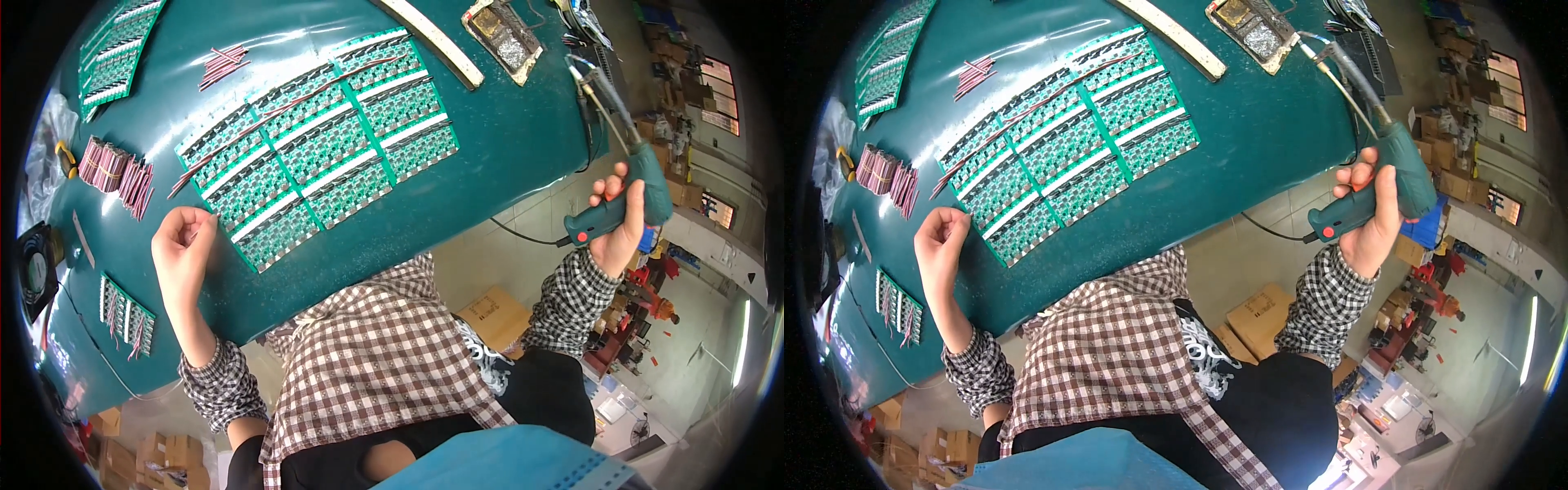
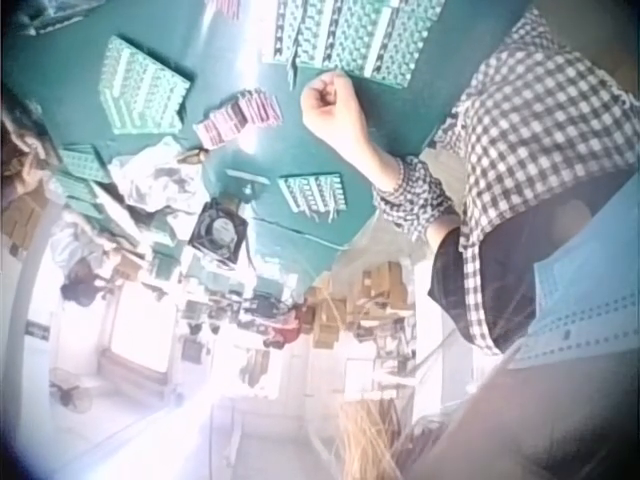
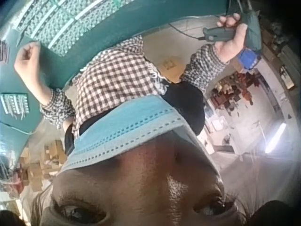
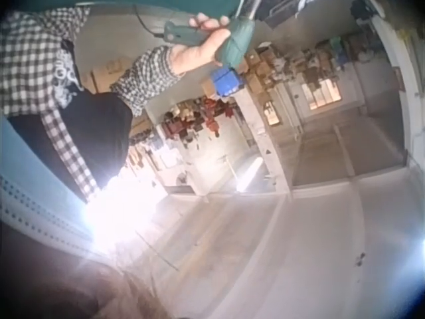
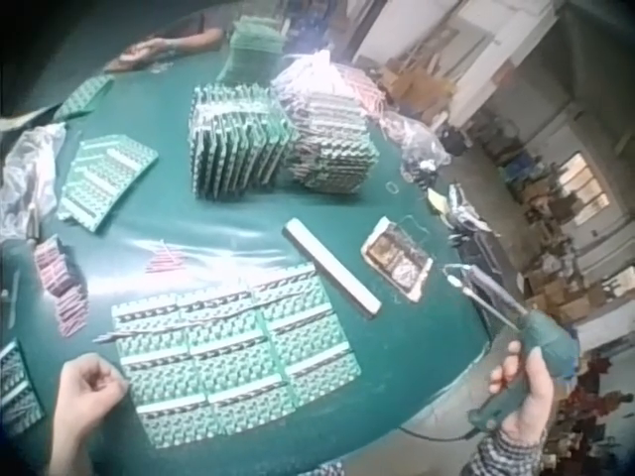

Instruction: The person solders wires onto circuit board panels, positioning the wires on the boards by hand and securing them using a soldering gun.

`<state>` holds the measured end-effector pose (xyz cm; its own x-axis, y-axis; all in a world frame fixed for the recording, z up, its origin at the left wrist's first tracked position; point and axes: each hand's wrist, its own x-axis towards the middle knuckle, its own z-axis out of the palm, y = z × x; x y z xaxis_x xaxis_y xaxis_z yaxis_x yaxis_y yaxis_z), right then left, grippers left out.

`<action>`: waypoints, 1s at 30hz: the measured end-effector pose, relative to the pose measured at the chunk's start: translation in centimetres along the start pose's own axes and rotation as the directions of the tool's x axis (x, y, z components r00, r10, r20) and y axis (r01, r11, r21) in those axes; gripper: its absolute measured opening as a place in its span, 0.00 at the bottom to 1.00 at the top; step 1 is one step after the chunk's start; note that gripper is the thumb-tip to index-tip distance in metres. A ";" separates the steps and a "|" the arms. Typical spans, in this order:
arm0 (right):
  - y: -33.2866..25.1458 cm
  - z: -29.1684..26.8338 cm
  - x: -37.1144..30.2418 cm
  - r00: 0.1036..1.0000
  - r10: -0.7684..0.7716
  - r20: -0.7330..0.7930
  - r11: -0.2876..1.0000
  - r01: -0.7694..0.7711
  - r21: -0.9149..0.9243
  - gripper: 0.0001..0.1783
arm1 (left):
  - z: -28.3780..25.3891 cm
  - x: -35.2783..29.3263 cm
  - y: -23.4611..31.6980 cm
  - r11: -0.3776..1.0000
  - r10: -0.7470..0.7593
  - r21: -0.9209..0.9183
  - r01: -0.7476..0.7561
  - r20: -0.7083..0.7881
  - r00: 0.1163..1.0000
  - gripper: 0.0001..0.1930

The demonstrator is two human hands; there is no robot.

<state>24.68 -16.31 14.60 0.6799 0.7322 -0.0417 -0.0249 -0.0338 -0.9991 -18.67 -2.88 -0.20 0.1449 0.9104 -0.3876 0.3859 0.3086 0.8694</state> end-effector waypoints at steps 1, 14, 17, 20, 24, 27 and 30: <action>-0.3 0.2 -0.2 0.997 -0.077 -0.004 0.996 0.077 -0.038 0.17 | 0.0 -0.1 -0.1 1.000 -0.006 0.004 0.006 -0.005 1.000 0.02; 3.9 3.1 -1.6 0.974 0.151 0.170 0.971 -0.178 0.160 0.20 | 0.0 -0.1 -0.7 0.999 0.034 0.013 -0.034 -0.033 0.999 0.03; 4.1 3.9 -2.6 0.890 0.281 0.359 0.889 -0.383 0.252 0.22 | 0.2 -0.2 -0.2 0.999 0.043 0.003 -0.043 -0.018 0.999 0.03; 4.6 5.4 -3.3 0.785 0.396 0.476 0.759 -0.572 0.312 0.22 | 0.2 0.0 -0.7 0.999 0.051 0.011 -0.051 0.013 0.999 0.03; 5.1 7.2 -3.3 0.704 0.460 0.541 0.685 -0.669 0.289 0.21 | 0.4 -0.1 -0.5 0.998 0.067 -0.010 -0.067 0.025 0.997 0.04; 5.5 8.2 -3.3 0.648 0.480 0.591 0.634 -0.722 0.277 0.22 | 0.6 -0.3 -0.3 0.998 0.064 0.008 -0.064 0.007 0.998 0.04; 5.4 8.7 -3.4 0.633 0.494 0.596 0.621 -0.737 0.267 0.22 | 0.7 -0.3 -0.4 0.997 0.081 -0.003 -0.081 -0.007 0.997 0.05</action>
<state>15.86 -13.02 9.31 -0.0185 0.8520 -0.5232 -0.7123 -0.3784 -0.5911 -18.23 -3.44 -0.69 0.1692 0.9345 -0.3132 0.3698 0.2344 0.8991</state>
